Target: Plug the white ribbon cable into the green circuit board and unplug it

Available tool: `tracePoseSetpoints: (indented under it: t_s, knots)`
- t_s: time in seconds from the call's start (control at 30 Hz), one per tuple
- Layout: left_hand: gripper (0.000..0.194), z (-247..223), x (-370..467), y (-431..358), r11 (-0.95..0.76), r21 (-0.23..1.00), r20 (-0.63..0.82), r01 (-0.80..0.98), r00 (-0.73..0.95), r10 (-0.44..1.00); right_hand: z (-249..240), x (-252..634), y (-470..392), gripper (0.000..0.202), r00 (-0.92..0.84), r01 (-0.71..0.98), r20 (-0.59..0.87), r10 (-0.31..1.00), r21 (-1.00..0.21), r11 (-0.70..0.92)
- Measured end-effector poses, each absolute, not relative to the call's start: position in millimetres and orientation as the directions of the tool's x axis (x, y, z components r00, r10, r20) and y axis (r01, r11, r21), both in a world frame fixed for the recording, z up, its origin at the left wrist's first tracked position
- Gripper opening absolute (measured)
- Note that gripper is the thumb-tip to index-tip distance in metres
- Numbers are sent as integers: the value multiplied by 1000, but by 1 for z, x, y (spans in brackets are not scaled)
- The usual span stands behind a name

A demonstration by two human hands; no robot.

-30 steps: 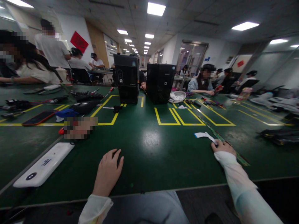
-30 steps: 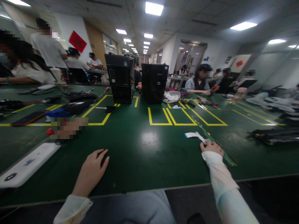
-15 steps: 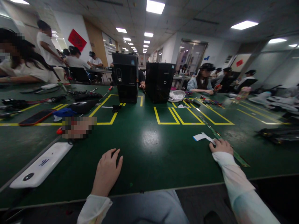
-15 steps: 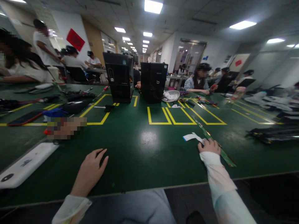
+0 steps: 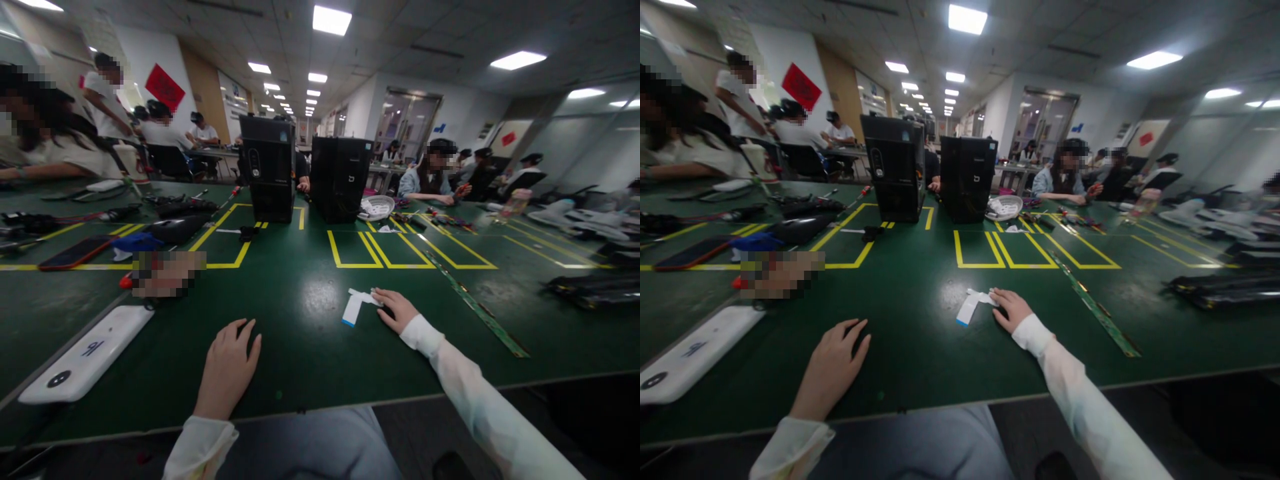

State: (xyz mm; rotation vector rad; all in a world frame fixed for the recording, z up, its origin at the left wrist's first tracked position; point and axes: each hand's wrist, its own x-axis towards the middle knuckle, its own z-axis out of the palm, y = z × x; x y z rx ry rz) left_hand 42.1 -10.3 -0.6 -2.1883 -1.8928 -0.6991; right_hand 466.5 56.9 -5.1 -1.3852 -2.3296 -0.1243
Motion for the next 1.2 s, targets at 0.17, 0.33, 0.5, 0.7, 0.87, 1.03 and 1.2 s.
tracePoseSetpoints:
  t_s: [0.17,0.33,0.5,0.7,0.87,1.03,1.2]
  knots:
    - [42,3,45,-12,-177,159,438,971,92,894,-3,387,60,43,-577,730,391,717,-147,668]
    - [43,5,35,-5,-199,219,412,955,95,906,2,323,47,45,-697,595,366,617,-185,782]
    - [42,6,4,7,-300,408,364,862,147,920,9,292,34,50,-767,522,310,561,-206,828]
    - [41,11,-1,4,-356,442,344,824,210,915,12,276,34,55,-805,497,246,539,-214,841]
    - [39,10,-1,5,-363,440,341,821,221,914,12,274,35,67,-800,499,237,550,-245,831]
    - [39,8,-3,4,-342,457,334,821,198,921,4,300,32,62,-649,695,260,715,-178,696]
    - [39,11,1,3,-327,456,325,828,188,927,-2,371,24,61,-230,960,348,909,-72,271]
